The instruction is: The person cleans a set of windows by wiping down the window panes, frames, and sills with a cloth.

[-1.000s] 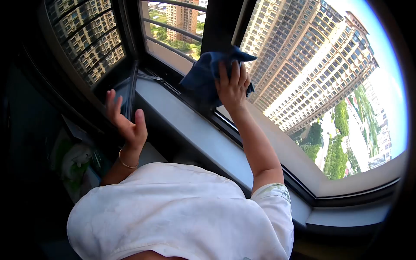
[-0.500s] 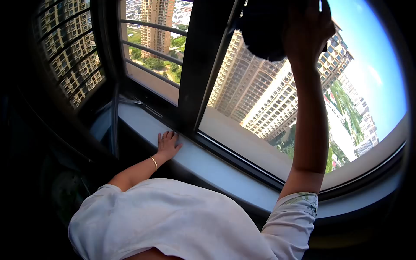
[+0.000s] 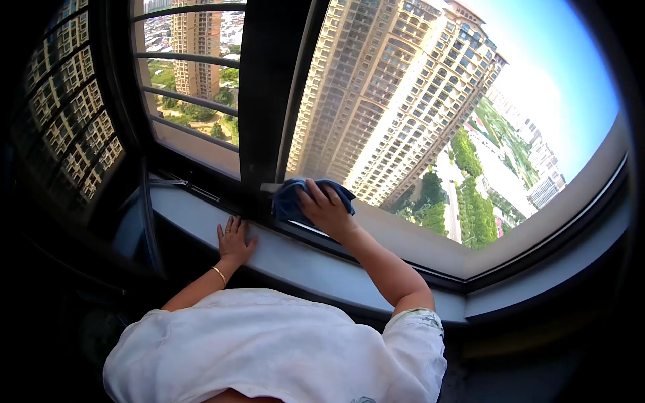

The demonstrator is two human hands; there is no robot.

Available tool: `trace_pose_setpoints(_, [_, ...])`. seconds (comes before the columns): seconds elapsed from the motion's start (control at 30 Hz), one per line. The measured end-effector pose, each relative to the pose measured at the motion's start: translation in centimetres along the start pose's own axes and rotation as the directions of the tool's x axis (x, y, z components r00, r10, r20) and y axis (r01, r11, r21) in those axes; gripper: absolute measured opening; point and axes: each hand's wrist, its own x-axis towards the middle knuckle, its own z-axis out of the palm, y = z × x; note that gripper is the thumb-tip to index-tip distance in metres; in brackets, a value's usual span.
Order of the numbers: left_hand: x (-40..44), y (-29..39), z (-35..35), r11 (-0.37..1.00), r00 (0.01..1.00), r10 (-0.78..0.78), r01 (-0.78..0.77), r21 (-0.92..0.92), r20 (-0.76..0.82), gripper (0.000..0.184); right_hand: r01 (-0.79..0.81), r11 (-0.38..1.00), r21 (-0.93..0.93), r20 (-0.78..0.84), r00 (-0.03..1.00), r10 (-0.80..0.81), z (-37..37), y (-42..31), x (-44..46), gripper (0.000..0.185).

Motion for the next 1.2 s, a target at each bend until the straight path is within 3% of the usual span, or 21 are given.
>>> trace_pose_setpoints(0.1, [0.2, -0.1, 0.2, 1.000, 1.000, 0.003, -0.003, -0.008, 0.002, 0.070, 0.033, 0.999, -0.023, 0.020, 0.999, -0.033, -3.5, 4.1, -0.9, 0.017])
trace_pose_setpoints(0.2, [0.3, -0.1, 0.3, 1.000, 1.000, 0.018, -0.018, 0.007, 0.001, 0.069, -0.256, 0.936, -0.242, -0.279, 0.942, 0.186, -9.7, 14.2, 0.6, 0.022])
trace_pose_setpoints(0.23, [0.2, 0.1, 0.2, 1.000, 1.000, 0.023, -0.023, 0.008, -0.004, 0.068, -0.451, 0.845, -0.288, -0.402, 0.857, 0.321, -12.8, 17.7, 1.5, 0.031])
trace_pose_setpoints(0.3, [0.4, 0.3, -0.1, 0.999, 1.000, 0.012, -0.013, 0.038, 0.011, 0.067, -0.579, 0.607, -0.544, -0.584, 0.781, 0.221, -19.7, 25.2, 3.4, 0.037])
trace_pose_setpoints(0.37, [0.4, 0.5, -0.2, 0.998, 1.000, 0.011, -0.011, 0.056, 0.012, 0.066, -0.665, 0.537, -0.519, -0.698, 0.692, 0.183, -22.7, 33.9, 1.6, 0.033])
trace_pose_setpoints(0.4, [0.4, 0.5, -0.2, 0.998, 1.000, 0.014, -0.014, 0.061, 0.010, 0.065, -0.734, 0.561, -0.383, -0.760, 0.595, 0.261, -22.3, 36.4, 1.0, 0.034])
trace_pose_setpoints(0.43, [0.3, 0.4, -0.2, 0.997, 1.000, 0.016, -0.017, 0.070, 0.009, 0.065, -0.746, 0.479, -0.463, -0.755, 0.615, 0.227, -20.2, 37.0, 1.3, 0.038])
trace_pose_setpoints(0.47, [0.4, 0.0, 0.7, 0.997, 0.997, 0.049, -0.045, 0.063, -0.057, 0.062, -0.742, 0.482, -0.466, -0.754, 0.618, 0.222, -17.9, 35.1, 2.8, 0.040])
trace_pose_setpoints(0.53, [0.3, 0.0, 0.7, 0.997, 0.995, 0.059, -0.055, 0.049, -0.083, 0.061, -0.669, 0.635, -0.386, -0.736, 0.639, 0.225, -12.0, 24.4, 7.1, 0.048])
trace_pose_setpoints(0.6, [0.4, -0.1, 0.8, 0.997, 0.996, 0.054, -0.051, 0.053, -0.070, 0.061, -0.615, 0.749, -0.247, -0.641, 0.683, 0.350, -6.6, 13.6, 7.2, 0.047])
trace_pose_setpoints(0.67, [0.3, -0.3, 0.8, 0.997, 0.997, 0.047, -0.044, 0.055, -0.054, 0.061, -0.492, 0.842, -0.221, -0.335, 0.849, 0.408, -2.3, 4.1, 2.3, 0.038])
trace_pose_setpoints(0.73, [0.4, -0.2, 0.7, 0.998, 0.998, 0.045, -0.044, 0.055, -0.034, 0.061, -0.306, 0.939, -0.157, -0.154, 0.947, 0.283, 1.0, -2.0, -4.8, 0.029])
trace_pose_setpoints(0.77, [0.4, -0.2, 0.8, 0.997, 0.999, 0.040, -0.039, 0.059, -0.021, 0.062, -0.224, 0.961, -0.162, -0.059, 0.974, 0.217, 1.2, -3.0, -8.2, 0.027])
trace_pose_setpoints(0.87, [0.4, -0.1, 0.8, 0.995, 0.999, 0.041, -0.039, 0.090, -0.022, 0.059, -0.362, 0.917, -0.169, 0.036, 0.927, 0.373, -1.8, -1.3, -13.9, 0.032])
trace_pose_setpoints(0.93, [0.6, -0.1, 1.0, 0.994, 0.999, 0.033, -0.033, 0.104, -0.006, 0.060, -0.526, 0.818, -0.232, -0.059, 0.847, 0.528, -4.7, 3.1, -17.1, 0.038])
trace_pose_setpoints(1.0, [0.5, 0.0, 1.1, 0.991, 0.999, 0.035, -0.034, 0.128, -0.005, 0.062, -0.771, 0.537, -0.343, -0.160, 0.611, 0.775, -9.0, 7.5, -19.2, 0.039])
trace_pose_setpoints(1.07, [0.3, 0.3, 0.6, 0.989, 1.000, 0.025, -0.027, 0.147, 0.019, 0.062, -0.889, 0.376, -0.260, -0.579, 0.455, 0.677, -12.4, 12.6, -19.1, 0.038])
trace_pose_setpoints(1.1, [0.5, 0.6, 0.4, 0.988, 1.000, 0.023, -0.026, 0.153, 0.021, 0.062, -0.998, 0.065, -0.007, -0.608, 0.056, 0.792, -12.1, 14.9, -23.8, 0.038])
trace_pose_setpoints(1.13, [0.6, 0.7, 0.2, 0.987, 0.999, 0.019, -0.023, 0.157, 0.026, 0.062, -0.971, -0.170, 0.165, -0.609, -0.236, 0.757, -11.6, 15.8, -24.9, 0.038])
trace_pose_setpoints(1.17, [0.6, 0.7, 0.1, 0.986, 0.999, 0.017, -0.022, 0.162, 0.032, 0.062, -0.861, -0.379, 0.338, -0.558, -0.508, 0.657, -11.7, 16.4, -24.1, 0.039])
trace_pose_setpoints(1.2, [0.5, 0.8, 0.2, 0.986, 0.999, 0.016, -0.022, 0.168, 0.039, 0.061, -0.766, -0.471, 0.438, -0.560, -0.642, 0.523, -10.4, 15.8, -23.0, 0.039])
